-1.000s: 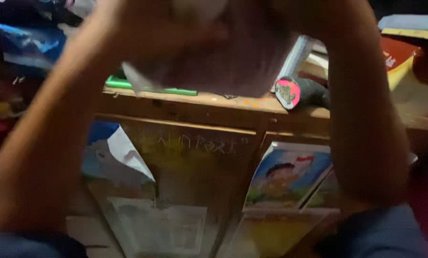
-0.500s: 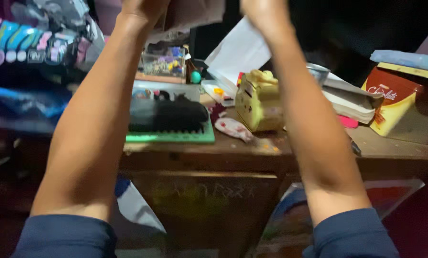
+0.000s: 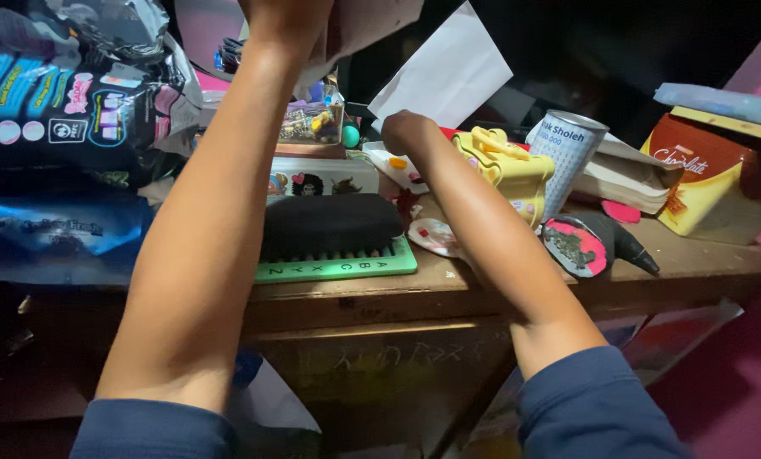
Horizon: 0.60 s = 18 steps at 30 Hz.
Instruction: The person organizes various items on top of a wooden cabinet and within a small plastic storage unit, handling a yellow container, a blue package, and other small accessories before placing several items into a clear mesh bag.
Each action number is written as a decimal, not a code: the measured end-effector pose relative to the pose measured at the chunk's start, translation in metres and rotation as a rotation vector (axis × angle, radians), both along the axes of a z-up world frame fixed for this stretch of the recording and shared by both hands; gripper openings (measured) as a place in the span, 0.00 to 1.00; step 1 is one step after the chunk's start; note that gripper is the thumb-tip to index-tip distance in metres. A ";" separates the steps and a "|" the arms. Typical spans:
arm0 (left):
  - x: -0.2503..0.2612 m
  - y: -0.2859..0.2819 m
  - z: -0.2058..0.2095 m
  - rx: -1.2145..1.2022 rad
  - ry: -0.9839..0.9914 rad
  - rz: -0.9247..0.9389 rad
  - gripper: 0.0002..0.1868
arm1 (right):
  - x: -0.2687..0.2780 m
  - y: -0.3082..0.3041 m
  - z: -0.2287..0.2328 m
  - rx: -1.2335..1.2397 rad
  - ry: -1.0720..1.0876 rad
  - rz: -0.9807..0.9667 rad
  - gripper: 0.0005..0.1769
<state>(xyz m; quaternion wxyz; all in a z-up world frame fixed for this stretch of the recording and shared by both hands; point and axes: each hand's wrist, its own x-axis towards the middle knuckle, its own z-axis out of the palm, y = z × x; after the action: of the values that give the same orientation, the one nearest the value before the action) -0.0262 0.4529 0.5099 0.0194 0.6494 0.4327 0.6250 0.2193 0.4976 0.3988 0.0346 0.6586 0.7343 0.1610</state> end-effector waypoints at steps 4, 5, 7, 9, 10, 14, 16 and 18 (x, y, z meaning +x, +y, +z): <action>-0.002 0.007 -0.012 -0.026 -0.024 0.037 0.35 | 0.014 0.018 -0.015 -0.013 -0.034 0.027 0.12; -0.003 0.008 -0.017 -0.033 -0.027 0.048 0.34 | 0.014 0.022 -0.019 -0.011 -0.032 0.028 0.12; 0.001 0.010 -0.023 -0.040 -0.036 0.067 0.33 | 0.016 0.022 -0.020 -0.029 -0.052 0.020 0.16; 0.003 0.014 -0.026 -0.043 -0.041 0.069 0.32 | 0.017 0.010 -0.023 -0.042 0.041 0.005 0.29; 0.003 0.016 -0.031 -0.053 -0.044 0.070 0.31 | 0.011 -0.003 -0.026 -0.065 0.134 -0.003 0.48; 0.002 0.027 -0.042 -0.096 -0.049 0.045 0.28 | -0.004 -0.053 -0.011 -0.242 0.225 -0.168 0.67; 0.003 0.030 -0.045 -0.111 -0.057 0.028 0.27 | -0.008 -0.071 -0.005 -0.121 0.214 -0.074 0.66; 0.002 0.031 -0.047 -0.115 -0.067 0.005 0.25 | -0.013 -0.081 0.001 -0.130 0.255 -0.073 0.62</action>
<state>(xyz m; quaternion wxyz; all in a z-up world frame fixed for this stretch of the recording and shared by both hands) -0.0241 0.4844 0.4625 0.0699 0.6249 0.4686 0.6205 0.2059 0.4164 0.4002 -0.0103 0.6964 0.7170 0.0268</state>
